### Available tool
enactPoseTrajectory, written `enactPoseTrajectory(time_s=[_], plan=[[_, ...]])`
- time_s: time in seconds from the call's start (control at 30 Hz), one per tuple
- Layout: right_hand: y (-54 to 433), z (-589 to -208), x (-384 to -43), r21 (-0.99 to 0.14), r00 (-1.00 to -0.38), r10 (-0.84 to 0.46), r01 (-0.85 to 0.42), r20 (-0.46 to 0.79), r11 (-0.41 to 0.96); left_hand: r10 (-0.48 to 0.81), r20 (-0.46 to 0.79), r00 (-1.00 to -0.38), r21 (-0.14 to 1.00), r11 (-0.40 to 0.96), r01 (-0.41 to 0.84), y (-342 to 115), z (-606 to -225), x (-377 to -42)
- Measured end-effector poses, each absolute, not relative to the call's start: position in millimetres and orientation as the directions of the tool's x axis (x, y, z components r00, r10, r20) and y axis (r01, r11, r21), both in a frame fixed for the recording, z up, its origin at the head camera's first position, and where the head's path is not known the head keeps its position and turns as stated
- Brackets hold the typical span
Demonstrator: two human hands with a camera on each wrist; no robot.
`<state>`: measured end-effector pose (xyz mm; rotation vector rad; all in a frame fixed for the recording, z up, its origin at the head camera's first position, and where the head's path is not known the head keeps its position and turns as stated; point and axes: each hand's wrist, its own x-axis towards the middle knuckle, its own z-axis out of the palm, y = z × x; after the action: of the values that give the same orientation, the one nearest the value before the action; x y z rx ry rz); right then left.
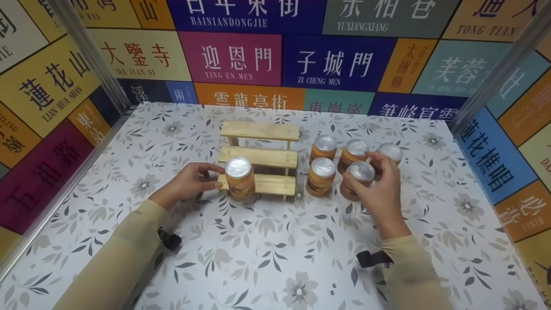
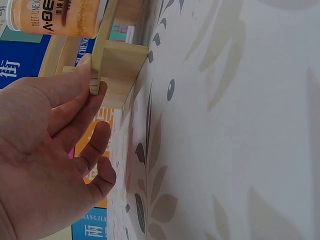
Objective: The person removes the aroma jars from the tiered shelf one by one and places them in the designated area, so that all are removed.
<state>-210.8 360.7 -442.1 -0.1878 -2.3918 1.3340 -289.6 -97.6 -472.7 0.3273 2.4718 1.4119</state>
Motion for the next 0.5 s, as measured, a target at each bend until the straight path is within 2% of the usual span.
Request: enactPoseTrajectory(time_s=[0.23,0.5], plan=[[325.9,-437.0,-204.7,-0.801,-0.893,0.190,-0.249,0.407,0.545,0.329,-0.119,-0.937,0.864,0.499,0.065,-98.7,-473.6,-289.7],[301.0,-438.1,-204.6,-0.794,-0.902,0.089,-0.321,0.423,0.517,0.347,-0.087,-0.934,0.872,0.480,0.097,-98.7,-474.2,-291.2]])
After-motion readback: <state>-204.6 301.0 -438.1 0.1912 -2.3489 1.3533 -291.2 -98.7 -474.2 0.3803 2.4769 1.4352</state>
